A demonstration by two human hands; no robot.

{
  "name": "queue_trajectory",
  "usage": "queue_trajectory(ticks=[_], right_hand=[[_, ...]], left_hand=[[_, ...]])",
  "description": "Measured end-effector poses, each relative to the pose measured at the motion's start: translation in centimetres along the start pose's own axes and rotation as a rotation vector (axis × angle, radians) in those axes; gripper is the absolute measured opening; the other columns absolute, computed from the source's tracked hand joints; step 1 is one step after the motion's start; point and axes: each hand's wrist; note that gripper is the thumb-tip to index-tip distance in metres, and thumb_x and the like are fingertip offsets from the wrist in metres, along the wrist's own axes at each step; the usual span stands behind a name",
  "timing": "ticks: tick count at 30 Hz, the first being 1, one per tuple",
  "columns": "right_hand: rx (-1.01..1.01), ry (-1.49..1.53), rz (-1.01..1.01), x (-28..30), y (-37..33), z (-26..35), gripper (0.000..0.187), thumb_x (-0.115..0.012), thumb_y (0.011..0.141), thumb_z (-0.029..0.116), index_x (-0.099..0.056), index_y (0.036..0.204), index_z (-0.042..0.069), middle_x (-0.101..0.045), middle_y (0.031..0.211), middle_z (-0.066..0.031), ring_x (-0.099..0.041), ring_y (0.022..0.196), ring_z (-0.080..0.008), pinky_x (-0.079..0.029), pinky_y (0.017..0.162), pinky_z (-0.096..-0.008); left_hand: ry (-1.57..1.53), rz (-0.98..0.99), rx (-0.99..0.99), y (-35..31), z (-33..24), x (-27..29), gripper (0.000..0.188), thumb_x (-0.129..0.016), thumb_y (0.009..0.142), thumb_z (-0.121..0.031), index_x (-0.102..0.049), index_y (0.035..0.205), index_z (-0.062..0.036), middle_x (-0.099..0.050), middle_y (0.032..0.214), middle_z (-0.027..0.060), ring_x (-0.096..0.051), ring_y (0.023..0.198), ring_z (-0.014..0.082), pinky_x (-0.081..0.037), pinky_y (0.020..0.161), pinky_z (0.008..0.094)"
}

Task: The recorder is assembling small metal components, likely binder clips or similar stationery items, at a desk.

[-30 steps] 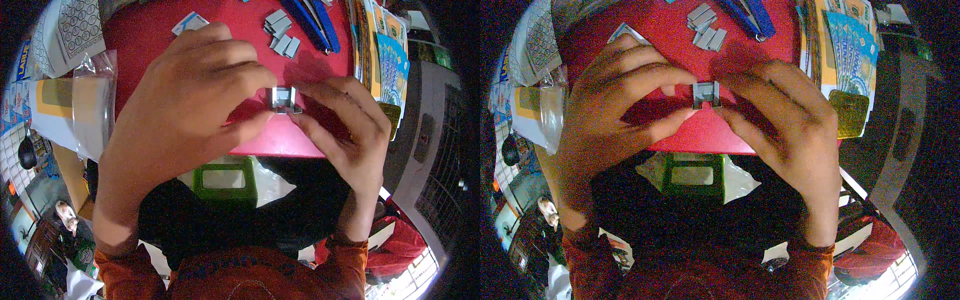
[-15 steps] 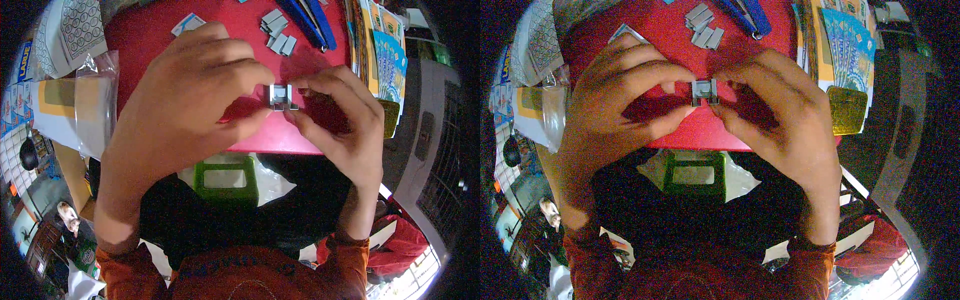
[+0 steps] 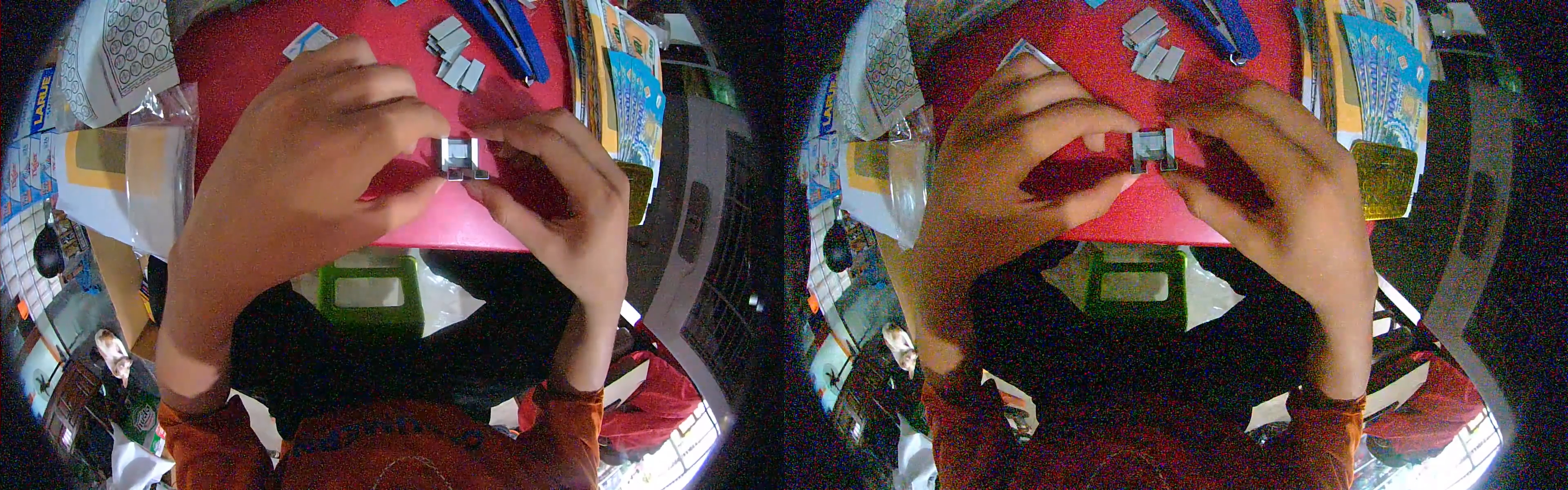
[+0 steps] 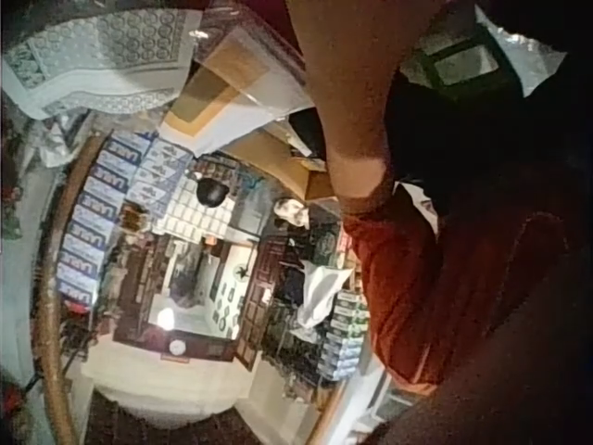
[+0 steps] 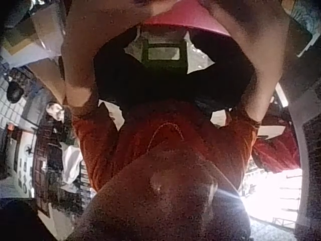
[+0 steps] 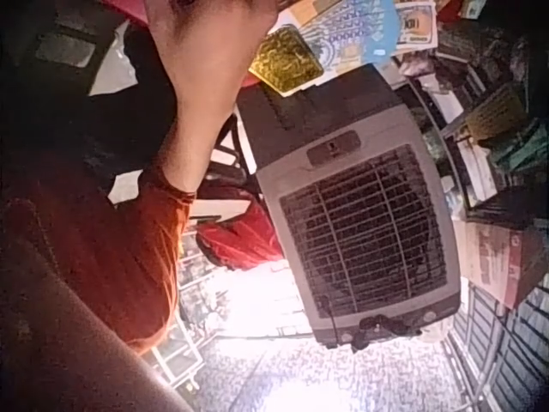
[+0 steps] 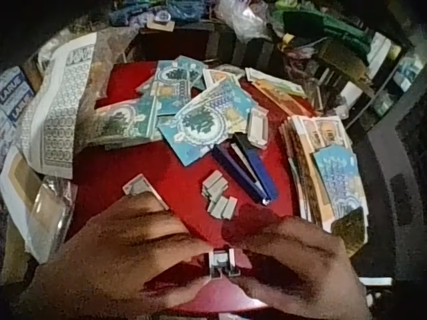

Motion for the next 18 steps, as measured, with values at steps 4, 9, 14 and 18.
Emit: queue_trajectory(ticks=[4, 9, 14, 18], right_hand=[[0.013, -0.001, 0.001, 0.1, 0.1, 0.3, 0.044, -0.090, 0.074, 0.008, -0.076, 0.115, 0.000, -0.074, 0.104, -0.0122, -0.072, 0.095, -0.0249, -0.056, 0.086, -0.0339], [0.013, 0.034, 0.001, 1.3, 0.4, 0.7, 0.052, -0.092, 0.074, 0.015, -0.074, 0.119, -0.004, -0.074, 0.103, -0.0115, -0.071, 0.093, -0.0208, -0.055, 0.085, -0.0317], [-0.091, 0.037, -0.101, 2.3, 0.0, 1.4, 0.045, -0.089, 0.080, 0.015, -0.076, 0.120, -0.003, -0.074, 0.096, -0.0085, -0.066, 0.087, -0.0137, -0.050, 0.080, -0.0266], [0.019, -0.199, -0.158, 1.6, 1.3, 1.1, 0.030, -0.079, 0.089, 0.010, -0.077, 0.118, 0.002, -0.074, 0.097, -0.0107, -0.068, 0.085, -0.0180, -0.051, 0.080, -0.0302]], left_hand=[[0.046, 0.049, 0.008, -0.2, -0.2, 0.9, 0.042, -0.090, 0.073, -0.020, -0.076, 0.112, -0.0126, -0.068, 0.097, 0.0033, -0.065, 0.098, 0.0266, -0.053, 0.091, 0.0397], [0.047, 0.015, -0.011, -0.2, -0.1, 1.6, 0.048, -0.092, 0.071, -0.024, -0.076, 0.114, -0.0134, -0.068, 0.096, 0.0036, -0.065, 0.099, 0.0280, -0.051, 0.095, 0.0422], [0.107, 0.028, 0.030, -0.1, -1.0, 2.4, 0.048, -0.093, 0.071, -0.025, -0.075, 0.113, -0.0121, -0.067, 0.096, 0.0048, -0.065, 0.099, 0.0288, -0.050, 0.095, 0.0417], [-0.013, -0.031, 0.010, -0.8, -0.9, 2.0, 0.044, -0.093, 0.073, -0.022, -0.074, 0.111, -0.0093, -0.065, 0.094, 0.0060, -0.064, 0.097, 0.0287, -0.050, 0.091, 0.0404]])
Point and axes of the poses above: each hand's wrist, its own y-axis towards the middle knuckle, its own x-axis out of the back of the hand, z = x × y
